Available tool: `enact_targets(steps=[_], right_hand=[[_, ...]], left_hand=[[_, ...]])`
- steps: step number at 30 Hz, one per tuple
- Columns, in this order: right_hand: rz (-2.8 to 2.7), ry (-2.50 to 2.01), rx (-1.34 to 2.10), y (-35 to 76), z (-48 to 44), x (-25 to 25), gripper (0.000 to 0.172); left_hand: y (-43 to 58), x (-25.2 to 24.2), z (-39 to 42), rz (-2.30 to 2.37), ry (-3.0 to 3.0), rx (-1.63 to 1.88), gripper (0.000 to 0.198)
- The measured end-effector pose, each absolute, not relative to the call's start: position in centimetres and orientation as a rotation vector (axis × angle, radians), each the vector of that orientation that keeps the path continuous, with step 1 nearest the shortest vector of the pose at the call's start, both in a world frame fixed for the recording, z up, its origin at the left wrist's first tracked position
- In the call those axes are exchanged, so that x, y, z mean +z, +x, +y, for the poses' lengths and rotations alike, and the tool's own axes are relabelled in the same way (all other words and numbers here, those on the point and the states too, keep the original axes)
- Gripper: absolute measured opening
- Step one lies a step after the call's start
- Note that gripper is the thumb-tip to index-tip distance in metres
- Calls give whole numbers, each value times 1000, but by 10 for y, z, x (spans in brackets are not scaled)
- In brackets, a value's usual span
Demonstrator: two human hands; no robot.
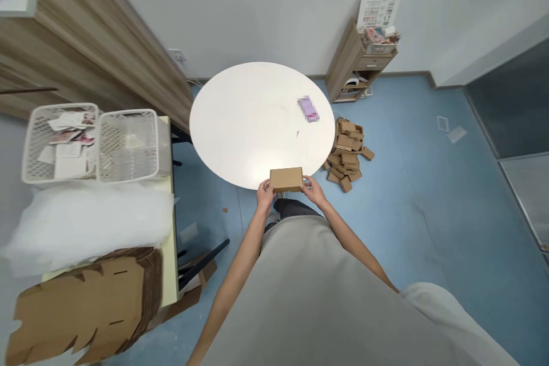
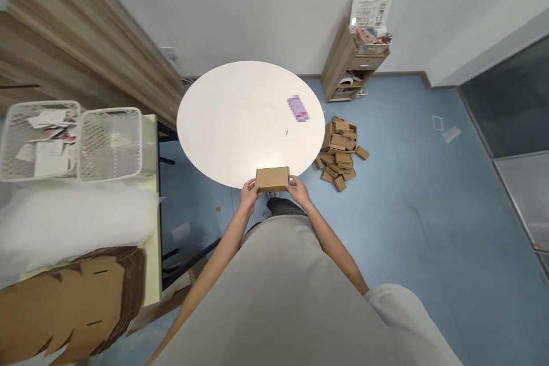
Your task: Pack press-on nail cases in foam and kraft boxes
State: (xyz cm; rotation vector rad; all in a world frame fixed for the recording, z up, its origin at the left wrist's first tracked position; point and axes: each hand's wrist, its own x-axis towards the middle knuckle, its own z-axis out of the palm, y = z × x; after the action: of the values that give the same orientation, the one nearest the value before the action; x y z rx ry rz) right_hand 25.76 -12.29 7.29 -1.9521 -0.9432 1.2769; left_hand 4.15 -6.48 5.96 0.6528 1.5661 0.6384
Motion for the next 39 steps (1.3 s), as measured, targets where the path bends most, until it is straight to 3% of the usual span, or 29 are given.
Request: enact_targets(steps=[6,12,17,25,35,39], right_hand=[[-746,-2041,1284,299,-191,82,53],[-561,-1851,1332,330,-194,73,61],[-468,-1780,1323,382,-177,59,56],[-329,-1906,1229,538,-170,44,42],[-224,-1916,1125,682,-195,44,36],[-354,-1931,1021,720,-182,43,46]], left_hand=[[90,57,-107,1461,694,570,41],[118,56,-109,1470,750,531,39],[170,54,-85,1517,843,513,38],[333,54,-78,1497,1005,372,30],[470,68,-64,1285,1160,173,40],[514,85,-44,1231,1180,182,48]])
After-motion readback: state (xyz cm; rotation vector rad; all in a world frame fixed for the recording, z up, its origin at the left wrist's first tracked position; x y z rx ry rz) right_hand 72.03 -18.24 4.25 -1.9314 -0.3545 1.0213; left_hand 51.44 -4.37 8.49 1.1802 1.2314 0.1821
